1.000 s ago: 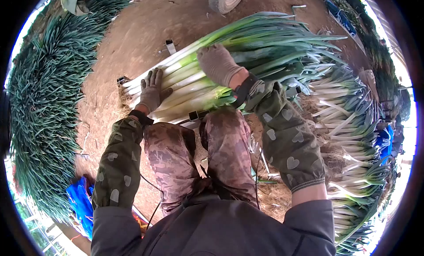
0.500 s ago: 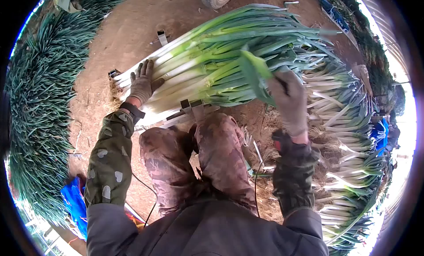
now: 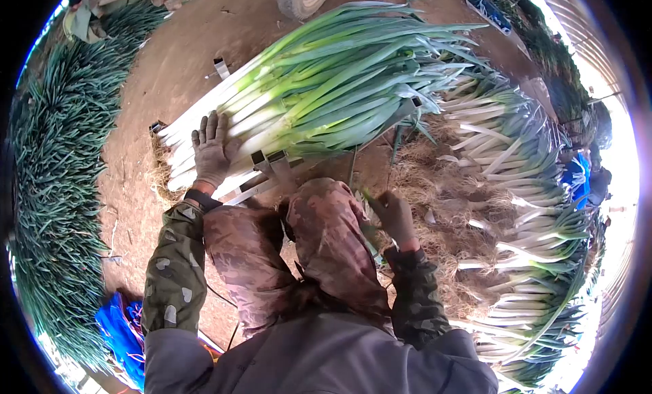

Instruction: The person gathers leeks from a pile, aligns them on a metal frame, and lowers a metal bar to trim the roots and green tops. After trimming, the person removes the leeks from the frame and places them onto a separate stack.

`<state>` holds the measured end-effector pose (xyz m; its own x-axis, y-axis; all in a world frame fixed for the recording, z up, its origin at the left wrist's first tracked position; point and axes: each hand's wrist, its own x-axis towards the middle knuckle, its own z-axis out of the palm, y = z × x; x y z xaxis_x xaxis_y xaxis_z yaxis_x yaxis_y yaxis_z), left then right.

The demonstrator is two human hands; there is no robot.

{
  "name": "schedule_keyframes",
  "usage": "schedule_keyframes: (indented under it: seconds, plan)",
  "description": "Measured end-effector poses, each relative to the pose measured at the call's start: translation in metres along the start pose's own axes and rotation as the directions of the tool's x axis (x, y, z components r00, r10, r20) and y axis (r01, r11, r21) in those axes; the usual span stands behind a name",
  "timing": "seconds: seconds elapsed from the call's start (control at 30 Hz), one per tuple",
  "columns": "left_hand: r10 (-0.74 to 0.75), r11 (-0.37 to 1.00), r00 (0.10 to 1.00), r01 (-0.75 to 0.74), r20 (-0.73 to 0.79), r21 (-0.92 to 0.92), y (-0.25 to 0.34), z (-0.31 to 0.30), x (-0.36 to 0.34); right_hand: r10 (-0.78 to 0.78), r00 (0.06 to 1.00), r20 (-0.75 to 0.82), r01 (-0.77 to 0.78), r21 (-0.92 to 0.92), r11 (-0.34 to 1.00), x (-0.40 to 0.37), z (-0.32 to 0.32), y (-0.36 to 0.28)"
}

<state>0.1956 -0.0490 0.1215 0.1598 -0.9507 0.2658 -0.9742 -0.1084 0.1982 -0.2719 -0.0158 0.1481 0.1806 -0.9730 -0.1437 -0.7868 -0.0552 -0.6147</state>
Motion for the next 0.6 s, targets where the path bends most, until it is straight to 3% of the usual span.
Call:
schedule_keyframes:
  seconds: [0.07,0.13,0.17,0.23,0.27,0.3,0.33,0.37,0.53,0.6]
  plan:
    - [0.002,0.999,1.000,-0.001,-0.024,0.049,-0.005,0.006,-0.004,0.015,0.992,-0.129,-0.013,0.015,1.000,0.012,-0.010,-0.023]
    - [0.048,0.996,0.994,-0.040,-0.097,0.080,-0.018,0.035,-0.003,0.149,0.985,-0.084,-0.136,0.144,0.980,0.019,-0.016,-0.041]
    - [0.141,0.979,0.985,-0.123,-0.099,0.162,-0.031,0.045,-0.002,0.037,0.999,-0.012,-0.036,0.090,0.995,0.018,-0.018,-0.039]
    - [0.198,0.939,0.980,-0.200,0.036,0.281,-0.028,0.036,-0.002,-0.147,0.978,0.145,0.149,-0.006,0.989,0.025,-0.012,-0.023]
    - [0.263,0.920,0.965,-0.256,0.019,0.298,-0.031,0.034,-0.002,-0.233,0.940,0.248,0.249,-0.033,0.968,0.027,-0.012,-0.019]
    - [0.326,0.896,0.945,-0.310,0.001,0.318,-0.035,0.032,-0.004,-0.241,0.937,0.253,0.267,-0.077,0.961,0.025,-0.020,-0.029]
    - [0.203,0.979,0.973,-0.197,-0.111,0.058,-0.034,0.035,-0.005,-0.256,0.928,0.271,0.295,-0.114,0.949,0.024,-0.030,-0.040]
    - [0.040,0.987,0.998,-0.047,0.050,0.155,-0.032,0.035,0.002,-0.329,0.923,0.198,0.351,-0.083,0.933,0.024,-0.037,-0.039]
    - [0.005,0.986,1.000,-0.009,0.025,0.164,-0.024,0.031,0.003,-0.658,0.751,-0.047,0.652,-0.102,0.752,0.043,-0.123,-0.033]
    - [0.016,0.988,1.000,-0.017,0.008,0.153,-0.025,0.030,0.001,-0.444,0.896,-0.026,0.435,-0.162,0.886,0.045,-0.204,-0.051]
